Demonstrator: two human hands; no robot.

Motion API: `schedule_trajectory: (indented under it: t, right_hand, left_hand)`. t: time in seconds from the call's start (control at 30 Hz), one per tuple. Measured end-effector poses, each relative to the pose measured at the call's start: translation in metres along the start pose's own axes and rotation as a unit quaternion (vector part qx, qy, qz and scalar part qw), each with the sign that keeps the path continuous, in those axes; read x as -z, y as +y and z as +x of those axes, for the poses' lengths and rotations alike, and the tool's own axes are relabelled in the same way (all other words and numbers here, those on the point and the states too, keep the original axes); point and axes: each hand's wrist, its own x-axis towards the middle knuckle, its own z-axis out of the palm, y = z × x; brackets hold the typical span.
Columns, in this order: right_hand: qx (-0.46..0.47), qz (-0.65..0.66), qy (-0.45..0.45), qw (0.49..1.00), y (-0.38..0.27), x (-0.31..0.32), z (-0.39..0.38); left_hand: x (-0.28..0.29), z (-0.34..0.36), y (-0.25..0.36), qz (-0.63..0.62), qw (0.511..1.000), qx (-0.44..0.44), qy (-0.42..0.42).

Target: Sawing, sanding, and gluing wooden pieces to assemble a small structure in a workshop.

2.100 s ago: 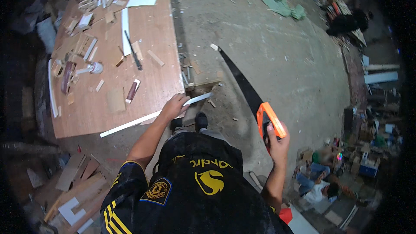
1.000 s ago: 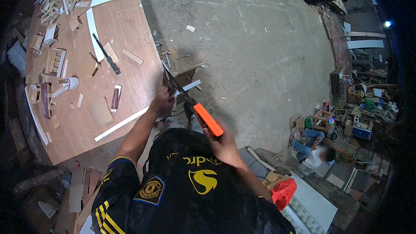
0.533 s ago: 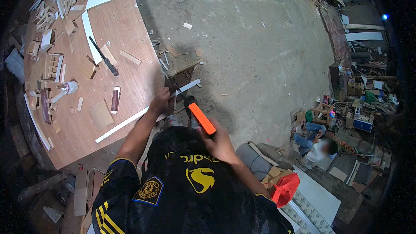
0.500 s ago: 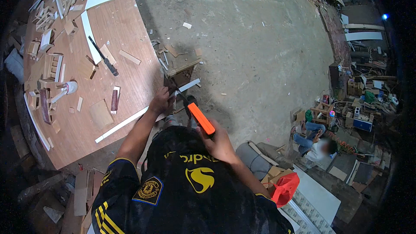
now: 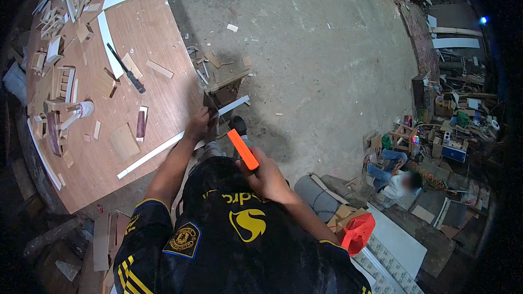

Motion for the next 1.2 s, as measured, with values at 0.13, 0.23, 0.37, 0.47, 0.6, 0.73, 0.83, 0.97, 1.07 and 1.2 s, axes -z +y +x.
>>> schedule_trajectory:
  t: [0.13,0.23,0.37,0.47,0.6,0.73,0.83,0.97,1.07,1.2]
  right_hand:
    - [-0.004,-0.006,-0.017,1.000,-0.004,-0.001,0.003]
    - [-0.008,0.021,-0.024,0.999,-0.008,0.000,0.004]
    - [-0.002,0.036,-0.014,0.999,-0.005,-0.006,0.007]
    - [-0.007,0.024,-0.008,1.000,-0.008,-0.006,0.007]
    - [-0.023,0.012,-0.004,1.000,-0.012,-0.006,0.009]
    - [0.003,0.000,0.004,1.000,-0.013,-0.007,0.010]
    - [-0.013,0.000,-0.002,1.000,-0.015,-0.007,0.011]
    - [-0.005,-0.010,-0.009,1.000,-0.013,-0.008,0.014]
    - [-0.020,-0.017,-0.009,1.000,-0.020,-0.008,0.013]
    - [-0.022,0.009,0.020,1.000,-0.025,-0.008,0.011]
  left_hand:
    - [0.004,0.001,0.006,0.004,1.000,0.010,0.001]
    - [0.003,0.000,0.005,0.025,0.999,0.024,-0.005]
    - [0.005,0.005,0.008,0.018,1.000,0.020,-0.001]
    - [0.005,0.006,0.006,0.016,1.000,0.013,-0.011]
    - [0.002,0.003,0.002,-0.004,1.000,0.023,-0.013]
    - [0.000,0.002,-0.003,-0.006,1.000,0.017,-0.003]
    - [0.005,0.008,0.005,-0.023,0.999,0.021,-0.013]
    - [0.003,0.005,0.001,-0.041,0.999,0.023,0.006]
    - [0.003,0.006,-0.001,-0.052,0.998,0.021,0.000]
    - [0.004,0.006,0.003,-0.034,0.999,0.020,0.001]
